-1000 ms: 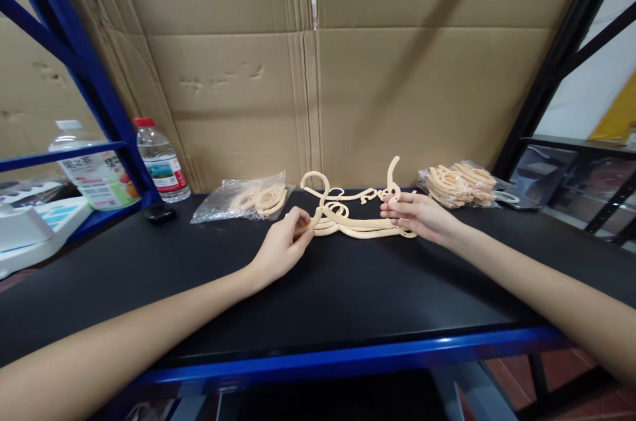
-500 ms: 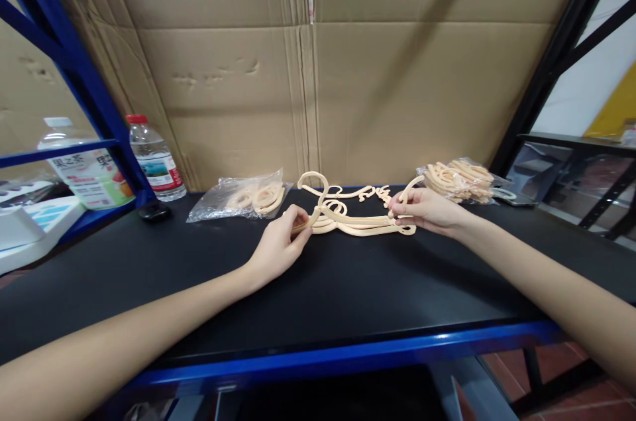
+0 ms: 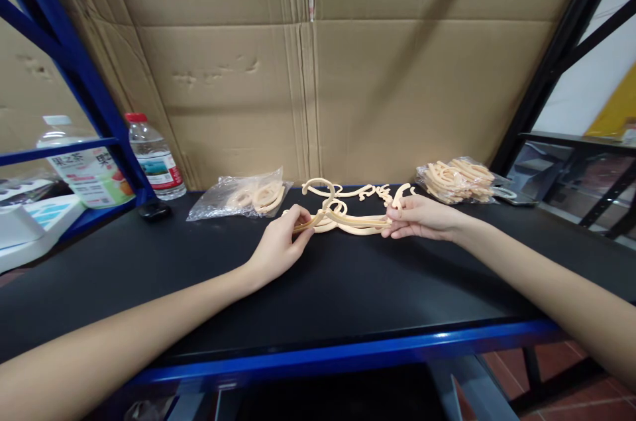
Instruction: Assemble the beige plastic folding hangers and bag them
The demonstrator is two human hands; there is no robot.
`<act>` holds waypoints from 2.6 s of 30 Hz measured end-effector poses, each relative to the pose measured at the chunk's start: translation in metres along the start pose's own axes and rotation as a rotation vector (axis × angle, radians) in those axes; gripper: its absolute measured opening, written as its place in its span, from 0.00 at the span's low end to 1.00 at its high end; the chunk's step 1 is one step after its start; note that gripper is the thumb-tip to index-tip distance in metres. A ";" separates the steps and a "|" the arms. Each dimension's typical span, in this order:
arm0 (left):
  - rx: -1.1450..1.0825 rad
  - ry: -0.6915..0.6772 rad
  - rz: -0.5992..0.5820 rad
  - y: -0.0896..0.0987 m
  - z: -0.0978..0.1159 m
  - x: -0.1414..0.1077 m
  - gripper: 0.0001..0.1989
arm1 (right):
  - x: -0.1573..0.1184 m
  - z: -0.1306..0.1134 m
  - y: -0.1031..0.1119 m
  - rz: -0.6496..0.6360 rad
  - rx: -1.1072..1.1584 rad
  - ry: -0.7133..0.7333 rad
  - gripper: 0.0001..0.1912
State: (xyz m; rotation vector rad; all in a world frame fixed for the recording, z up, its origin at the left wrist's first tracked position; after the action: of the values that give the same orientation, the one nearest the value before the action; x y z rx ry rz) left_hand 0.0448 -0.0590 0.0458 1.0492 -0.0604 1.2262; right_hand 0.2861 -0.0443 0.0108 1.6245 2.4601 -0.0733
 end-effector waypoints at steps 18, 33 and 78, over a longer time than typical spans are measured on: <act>0.021 -0.009 0.005 0.000 -0.002 -0.001 0.04 | 0.006 -0.003 0.002 0.220 -0.046 0.202 0.20; 0.188 0.022 0.035 0.015 -0.002 0.007 0.06 | -0.002 -0.029 0.055 0.280 -0.120 0.379 0.15; 0.428 -0.197 -0.112 -0.006 -0.007 0.002 0.10 | -0.023 -0.039 0.044 0.151 -1.359 0.346 0.14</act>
State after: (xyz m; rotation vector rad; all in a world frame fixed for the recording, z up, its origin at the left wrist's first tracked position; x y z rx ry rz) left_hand 0.0466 -0.0519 0.0396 1.5239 0.1133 1.0529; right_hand 0.3296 -0.0423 0.0558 1.1204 1.6717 1.5868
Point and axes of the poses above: each hand's wrist, its own x-axis towards the middle knuckle, its own y-axis out of the back of the hand, z = x × y, the point moved 8 cm from there along x, towards the middle knuckle, and after that the axes turned 5 degrees about -x, right-handed, at the moved point
